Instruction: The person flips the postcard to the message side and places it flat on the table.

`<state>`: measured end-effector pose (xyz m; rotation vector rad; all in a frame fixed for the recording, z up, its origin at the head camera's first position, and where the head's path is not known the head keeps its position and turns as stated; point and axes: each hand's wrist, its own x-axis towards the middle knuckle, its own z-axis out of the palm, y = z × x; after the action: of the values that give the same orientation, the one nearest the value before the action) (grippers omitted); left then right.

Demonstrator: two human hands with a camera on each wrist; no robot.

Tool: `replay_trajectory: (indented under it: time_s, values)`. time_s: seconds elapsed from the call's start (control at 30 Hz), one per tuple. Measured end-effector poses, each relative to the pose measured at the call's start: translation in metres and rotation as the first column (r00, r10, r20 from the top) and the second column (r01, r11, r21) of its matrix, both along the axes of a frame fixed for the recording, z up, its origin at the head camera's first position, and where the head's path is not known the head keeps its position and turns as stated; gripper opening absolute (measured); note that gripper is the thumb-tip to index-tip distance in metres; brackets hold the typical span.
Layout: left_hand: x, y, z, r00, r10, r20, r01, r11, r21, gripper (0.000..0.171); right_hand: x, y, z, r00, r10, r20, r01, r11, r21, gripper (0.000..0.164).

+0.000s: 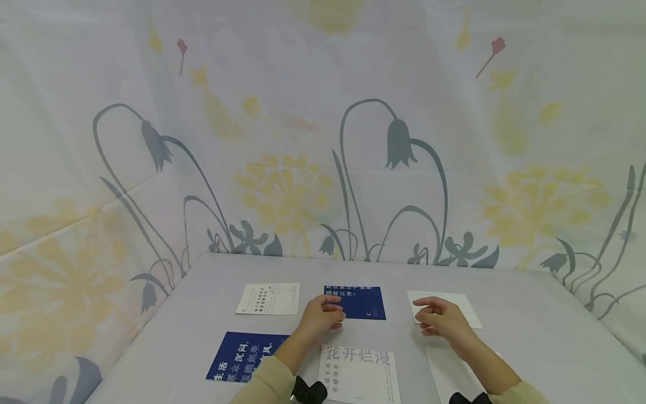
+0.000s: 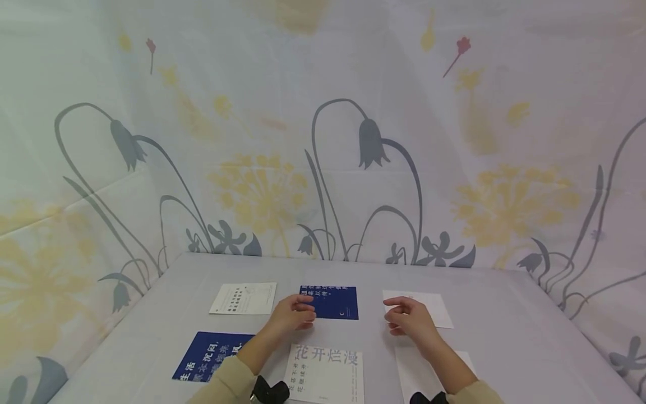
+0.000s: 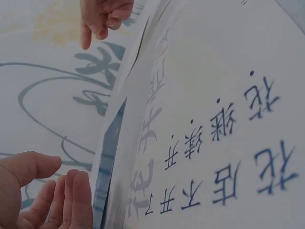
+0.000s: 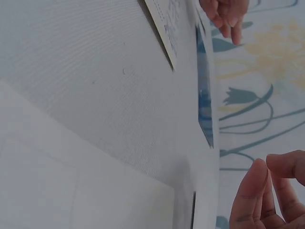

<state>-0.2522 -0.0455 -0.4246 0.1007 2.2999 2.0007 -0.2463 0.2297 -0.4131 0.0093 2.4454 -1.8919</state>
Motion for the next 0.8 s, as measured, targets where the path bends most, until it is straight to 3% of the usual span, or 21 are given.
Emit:
replay_trajectory:
  time_s: [0.2, 0.53, 0.8]
  values:
    - [-0.009, -0.009, 0.000, 1.000, 0.005, -0.006, -0.005, 1.000, -0.024, 0.042, -0.005, -0.007, -0.001, 1.000, -0.015, -0.003, 0.015, 1.000, 0.003, 0.037]
    - [-0.023, -0.020, -0.006, 0.997, 0.082, 0.014, -0.081, 0.995, -0.061, 0.041, -0.016, -0.020, -0.001, 0.999, -0.046, -0.014, 0.046, 0.999, 0.006, 0.035]
    - [-0.033, -0.022, -0.004, 0.991, 0.130, 0.013, -0.130, 0.991, -0.016, 0.040, -0.027, -0.030, -0.006, 0.997, -0.074, -0.010, 0.074, 0.997, 0.019, 0.033]
